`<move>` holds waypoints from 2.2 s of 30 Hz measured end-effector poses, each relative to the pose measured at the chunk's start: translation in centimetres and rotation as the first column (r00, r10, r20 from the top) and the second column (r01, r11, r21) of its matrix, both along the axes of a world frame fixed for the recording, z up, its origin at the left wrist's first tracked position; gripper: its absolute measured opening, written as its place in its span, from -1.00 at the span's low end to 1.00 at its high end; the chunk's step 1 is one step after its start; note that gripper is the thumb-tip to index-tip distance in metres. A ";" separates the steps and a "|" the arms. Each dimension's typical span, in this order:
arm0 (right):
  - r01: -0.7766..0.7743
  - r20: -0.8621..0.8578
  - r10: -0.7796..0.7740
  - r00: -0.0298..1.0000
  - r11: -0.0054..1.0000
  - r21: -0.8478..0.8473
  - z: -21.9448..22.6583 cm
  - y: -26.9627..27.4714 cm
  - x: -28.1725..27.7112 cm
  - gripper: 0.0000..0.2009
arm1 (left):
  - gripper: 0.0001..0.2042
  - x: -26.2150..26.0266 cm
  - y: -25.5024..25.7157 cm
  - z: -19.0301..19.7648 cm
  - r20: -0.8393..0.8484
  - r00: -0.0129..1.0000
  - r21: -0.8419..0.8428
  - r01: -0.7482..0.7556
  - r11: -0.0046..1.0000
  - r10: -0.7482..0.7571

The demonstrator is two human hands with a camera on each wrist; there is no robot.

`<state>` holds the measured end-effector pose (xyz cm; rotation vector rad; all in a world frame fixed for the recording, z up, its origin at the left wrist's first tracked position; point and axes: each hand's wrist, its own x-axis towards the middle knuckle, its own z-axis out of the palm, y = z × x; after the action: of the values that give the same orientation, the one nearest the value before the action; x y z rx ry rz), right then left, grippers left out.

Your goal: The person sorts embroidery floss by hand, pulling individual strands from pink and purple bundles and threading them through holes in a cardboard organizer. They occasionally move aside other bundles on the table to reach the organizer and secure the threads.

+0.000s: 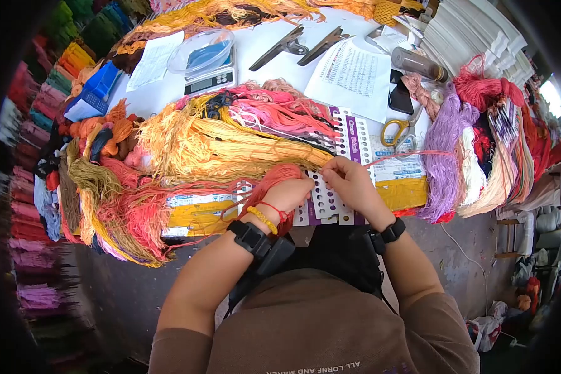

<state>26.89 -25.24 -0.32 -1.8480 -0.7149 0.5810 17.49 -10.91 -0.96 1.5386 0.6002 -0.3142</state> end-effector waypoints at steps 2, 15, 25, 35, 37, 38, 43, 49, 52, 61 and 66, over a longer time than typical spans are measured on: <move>-0.008 0.055 0.010 0.998 0.999 -0.032 0.5 -0.1 0.0 -0.86 | -0.74 -0.2 0.2 0.4 -0.050 0.998 0.030 0.043 0.999 -0.041; -0.041 0.541 0.087 0.837 0.994 -0.097 -0.4 0.8 -1.2 -0.89 | -0.69 -0.5 0.1 0.0 0.031 0.999 -0.131 -0.032 0.991 0.036; 0.007 0.490 0.072 0.869 0.988 -0.157 0.5 0.7 -2.2 -0.88 | -0.73 -1.4 1.0 -0.6 0.186 0.981 0.075 0.030 0.997 -0.044; 0.036 0.424 0.008 0.905 0.995 -0.094 -1.1 0.3 -2.2 -0.88 | -0.81 -3.5 2.6 4.1 0.203 0.933 -0.699 -0.074 0.711 0.296; 0.034 0.360 -0.007 0.933 0.997 -0.067 -1.5 0.1 -2.0 -0.87 | -0.83 -2.2 2.7 3.2 0.249 0.958 -0.675 0.067 0.735 0.141; 0.036 0.152 -0.044 0.987 0.998 0.058 -2.3 -0.2 -1.7 -0.87 | -0.83 -1.8 2.3 2.8 0.251 0.957 -0.676 0.066 0.733 0.145; 0.110 -0.157 -0.066 0.985 0.948 0.297 -2.8 -0.3 -1.6 -0.87 | -0.75 -0.6 1.0 -0.7 0.142 0.970 -0.132 0.214 0.968 -0.195; 0.142 0.077 -0.152 0.985 0.982 0.120 -1.0 -0.2 -2.2 -0.78 | -0.81 -7.8 9.4 3.8 0.186 0.902 -0.348 -0.310 0.885 0.390; 0.114 0.111 -0.126 0.986 0.988 0.106 -1.0 -0.3 -2.1 -0.75 | -0.88 -13.4 16.5 5.7 0.288 0.632 -0.274 -0.666 0.694 0.720; 0.069 0.005 -0.071 0.997 0.983 0.173 1.9 1.6 -3.8 -0.87 | -0.64 -16.2 12.4 6.8 0.273 0.769 -0.295 -0.505 0.811 0.578; -0.281 0.085 0.268 0.960 0.893 0.351 4.1 5.2 -9.1 -0.90 | -0.55 -9.6 3.7 5.4 0.245 0.891 -0.677 -0.125 0.725 0.382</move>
<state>17.78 -20.06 3.75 -1.4281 -1.0444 0.5553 7.91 -7.23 4.49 0.7837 0.3387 0.0054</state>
